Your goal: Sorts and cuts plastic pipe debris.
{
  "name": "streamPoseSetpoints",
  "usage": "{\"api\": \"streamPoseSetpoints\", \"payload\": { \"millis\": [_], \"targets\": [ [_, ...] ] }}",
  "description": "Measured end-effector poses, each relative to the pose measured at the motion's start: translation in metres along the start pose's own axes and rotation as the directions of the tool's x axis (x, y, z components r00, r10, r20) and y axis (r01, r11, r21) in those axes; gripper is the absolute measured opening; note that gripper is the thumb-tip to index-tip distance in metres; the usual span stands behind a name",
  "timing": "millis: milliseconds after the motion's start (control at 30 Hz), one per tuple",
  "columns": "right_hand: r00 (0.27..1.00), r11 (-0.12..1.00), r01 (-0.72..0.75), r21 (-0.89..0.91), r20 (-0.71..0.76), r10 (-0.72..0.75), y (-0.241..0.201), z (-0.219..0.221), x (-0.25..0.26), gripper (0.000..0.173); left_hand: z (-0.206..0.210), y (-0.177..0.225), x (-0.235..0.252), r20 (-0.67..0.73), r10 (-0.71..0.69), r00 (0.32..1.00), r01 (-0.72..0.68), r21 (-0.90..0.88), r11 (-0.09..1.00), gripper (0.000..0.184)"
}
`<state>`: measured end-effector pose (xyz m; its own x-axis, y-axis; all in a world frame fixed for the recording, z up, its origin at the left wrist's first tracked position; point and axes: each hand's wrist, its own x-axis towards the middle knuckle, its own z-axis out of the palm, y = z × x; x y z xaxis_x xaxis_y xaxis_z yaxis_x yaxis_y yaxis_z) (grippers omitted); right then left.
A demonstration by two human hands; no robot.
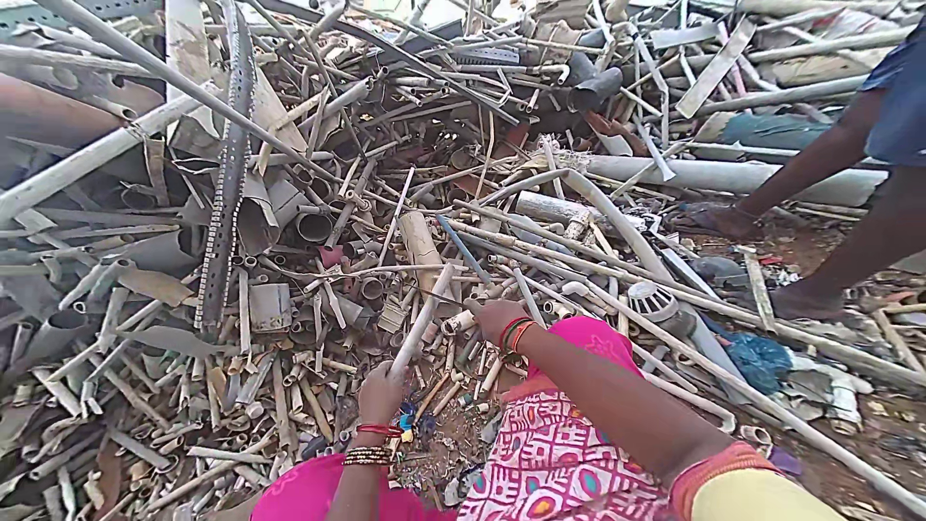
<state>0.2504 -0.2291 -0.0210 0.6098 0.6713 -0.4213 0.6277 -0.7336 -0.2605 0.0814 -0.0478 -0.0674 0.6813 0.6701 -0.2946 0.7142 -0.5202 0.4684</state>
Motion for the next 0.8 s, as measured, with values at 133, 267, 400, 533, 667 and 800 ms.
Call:
{"api": "streamPoseSetpoints", "payload": {
  "millis": [133,267,400,533,667,800],
  "targets": [
    [0.932,0.933,0.355,-0.059,0.098,-0.348,-0.012,0.032,0.0,0.049,0.003,-0.023,-0.005,0.092,0.058,0.994,-0.026,-0.316,0.948,0.039],
    [0.987,0.999,0.025,0.035,-0.162,-0.019,-0.012,0.009,0.004,0.057,0.003,-0.026,-0.029,0.096,0.065,0.993,-0.005,-0.525,0.851,0.037],
    [0.927,0.928,0.361,-0.094,-0.076,-0.368,-0.02,0.028,-0.015,0.049,0.002,-0.028,-0.047,0.071,0.027,0.997,0.021,-0.602,0.798,0.048],
    [0.921,0.932,0.352,-0.084,-0.145,-0.361,-0.016,0.03,-0.008,0.05,-0.01,-0.032,-0.06,0.105,0.063,0.992,0.01,-0.587,0.809,0.027],
    [0.982,0.994,0.103,0.045,-0.161,-0.095,-0.006,0.02,-0.008,0.05,-0.012,-0.021,-0.07,0.13,0.022,0.991,0.057,-0.572,0.819,0.025],
    [0.878,0.875,0.477,-0.084,-0.005,-0.479,-0.003,0.053,-0.028,0.047,-0.004,-0.016,-0.068,0.124,0.042,0.991,0.027,-0.508,0.861,0.038]
  ]
}}
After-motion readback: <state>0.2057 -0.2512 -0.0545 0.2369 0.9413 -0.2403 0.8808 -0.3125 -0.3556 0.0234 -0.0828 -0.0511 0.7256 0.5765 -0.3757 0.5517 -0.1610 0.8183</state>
